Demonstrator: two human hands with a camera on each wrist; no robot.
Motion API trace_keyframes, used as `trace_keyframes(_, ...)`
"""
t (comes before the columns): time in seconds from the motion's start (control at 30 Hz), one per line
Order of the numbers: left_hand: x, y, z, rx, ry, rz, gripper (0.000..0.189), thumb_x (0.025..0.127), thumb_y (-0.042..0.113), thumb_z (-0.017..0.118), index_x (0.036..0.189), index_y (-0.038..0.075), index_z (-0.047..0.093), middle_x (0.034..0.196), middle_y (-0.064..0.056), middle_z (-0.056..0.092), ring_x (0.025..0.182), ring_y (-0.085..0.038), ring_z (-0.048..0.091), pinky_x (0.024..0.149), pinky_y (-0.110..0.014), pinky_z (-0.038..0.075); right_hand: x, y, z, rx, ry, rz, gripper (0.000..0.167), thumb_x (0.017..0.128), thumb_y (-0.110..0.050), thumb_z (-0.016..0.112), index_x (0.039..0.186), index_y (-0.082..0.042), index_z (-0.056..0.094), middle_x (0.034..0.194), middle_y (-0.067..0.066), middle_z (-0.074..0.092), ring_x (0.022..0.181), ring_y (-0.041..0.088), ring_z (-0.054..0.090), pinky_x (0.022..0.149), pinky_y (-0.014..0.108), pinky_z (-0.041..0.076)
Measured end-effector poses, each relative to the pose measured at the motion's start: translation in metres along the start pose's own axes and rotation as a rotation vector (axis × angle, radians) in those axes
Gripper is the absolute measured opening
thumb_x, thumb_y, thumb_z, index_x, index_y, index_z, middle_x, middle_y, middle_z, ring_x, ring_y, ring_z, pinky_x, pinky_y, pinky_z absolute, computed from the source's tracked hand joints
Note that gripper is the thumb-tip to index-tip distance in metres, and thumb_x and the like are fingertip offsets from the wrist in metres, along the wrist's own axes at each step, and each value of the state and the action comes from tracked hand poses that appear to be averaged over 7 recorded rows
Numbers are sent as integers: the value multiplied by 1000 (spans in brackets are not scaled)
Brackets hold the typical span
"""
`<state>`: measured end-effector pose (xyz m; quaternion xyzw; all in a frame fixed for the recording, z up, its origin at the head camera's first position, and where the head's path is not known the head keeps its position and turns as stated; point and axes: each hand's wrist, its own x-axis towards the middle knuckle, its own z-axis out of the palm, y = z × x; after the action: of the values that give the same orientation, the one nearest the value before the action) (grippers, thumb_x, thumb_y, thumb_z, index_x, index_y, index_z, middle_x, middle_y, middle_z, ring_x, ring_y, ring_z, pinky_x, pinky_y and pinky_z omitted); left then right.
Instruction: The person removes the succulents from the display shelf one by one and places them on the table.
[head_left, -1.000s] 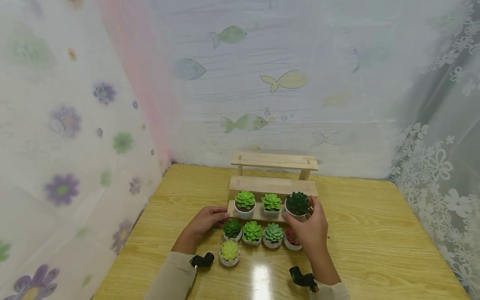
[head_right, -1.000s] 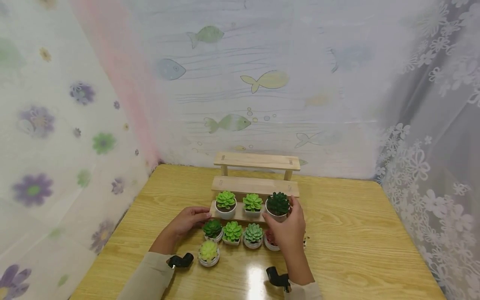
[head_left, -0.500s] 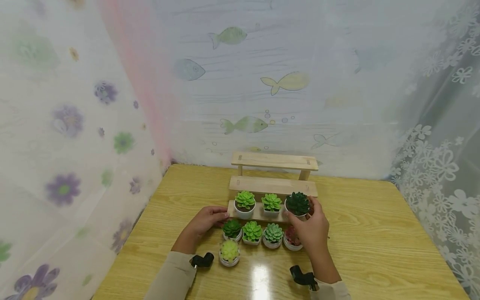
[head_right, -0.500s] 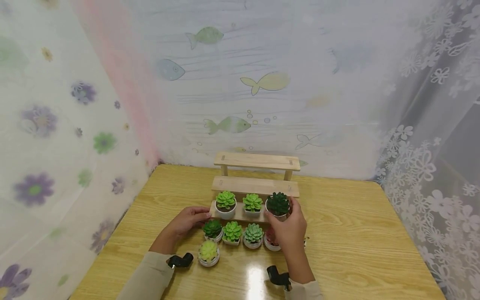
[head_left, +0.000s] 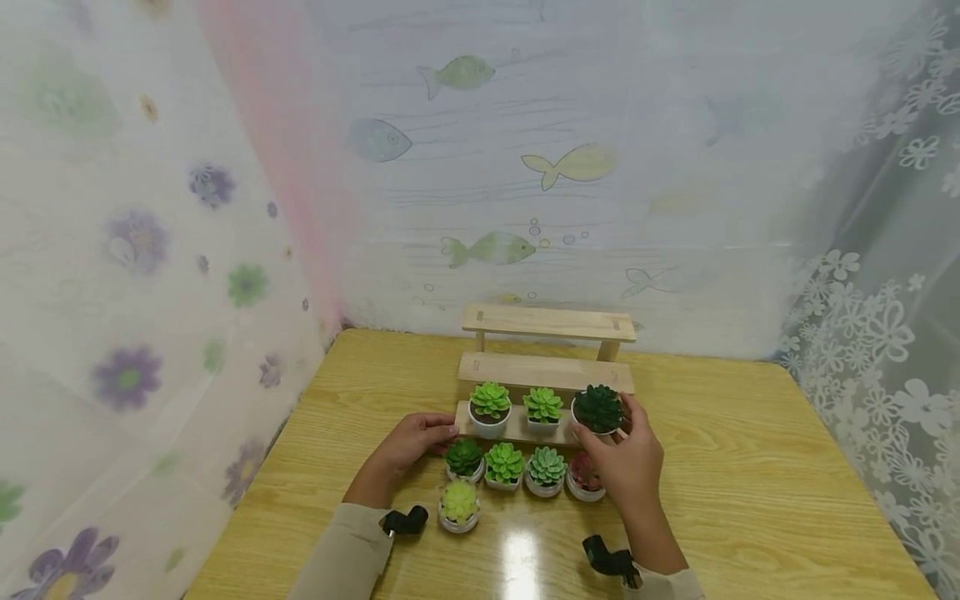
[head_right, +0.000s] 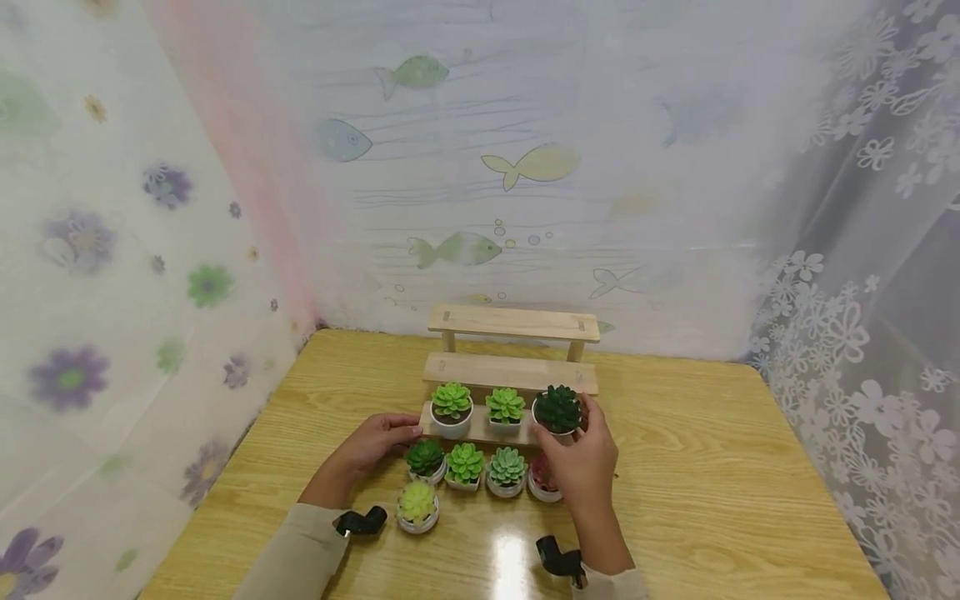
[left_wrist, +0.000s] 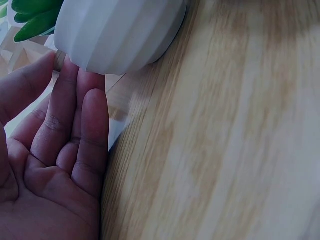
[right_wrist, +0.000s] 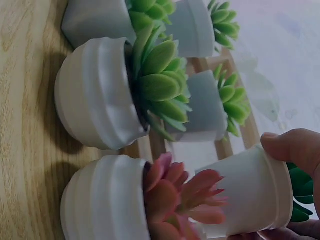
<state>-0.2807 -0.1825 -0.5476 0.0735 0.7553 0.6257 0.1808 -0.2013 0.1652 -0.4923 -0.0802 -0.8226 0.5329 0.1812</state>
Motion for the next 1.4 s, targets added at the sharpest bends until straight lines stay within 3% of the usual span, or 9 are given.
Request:
trace_keyframes(0.23,0,0,1,10,0,8,46,104,25,65,136,-8,62,117,-17,76,102,-18,72,88,-35,60,-7,-8,-5,-11,30,-49,90,81,-28,92,154,-7,45,143,23,58,131,42,59,98,51,56)
trace_keyframes(0.5,0,-1,0,12,6,2,45,104,25,65,135,-6,63,116,-15,77,99,-16,72,87,-34,60,-19,-18,-10,9,5,-40,88,79,-36,93,152,-16,48,139,18,60,128,36,62,95,49,58)
trace_keyframes(0.8,1,-2,0,-5,8,10,43,103,23,66,135,-6,64,113,-13,78,96,-13,72,84,-32,60,-34,-26,-14,9,-17,-24,87,75,-36,95,149,-15,52,130,17,66,119,33,67,90,47,61)
trace_keyframes(1.13,0,-3,0,-1,-8,37,45,104,22,65,136,-9,62,113,-13,78,95,-11,72,84,-31,59,-50,-31,-11,56,-71,-18,85,70,-31,99,143,-21,56,124,14,70,105,30,74,80,34,63)
trace_keyframes(1.4,-1,-1,1,-1,5,23,44,103,22,66,136,-7,63,112,-12,78,95,-11,72,83,-30,59,-64,-32,-2,40,-129,-37,89,66,-33,100,143,-19,58,125,8,70,108,24,72,85,36,62)
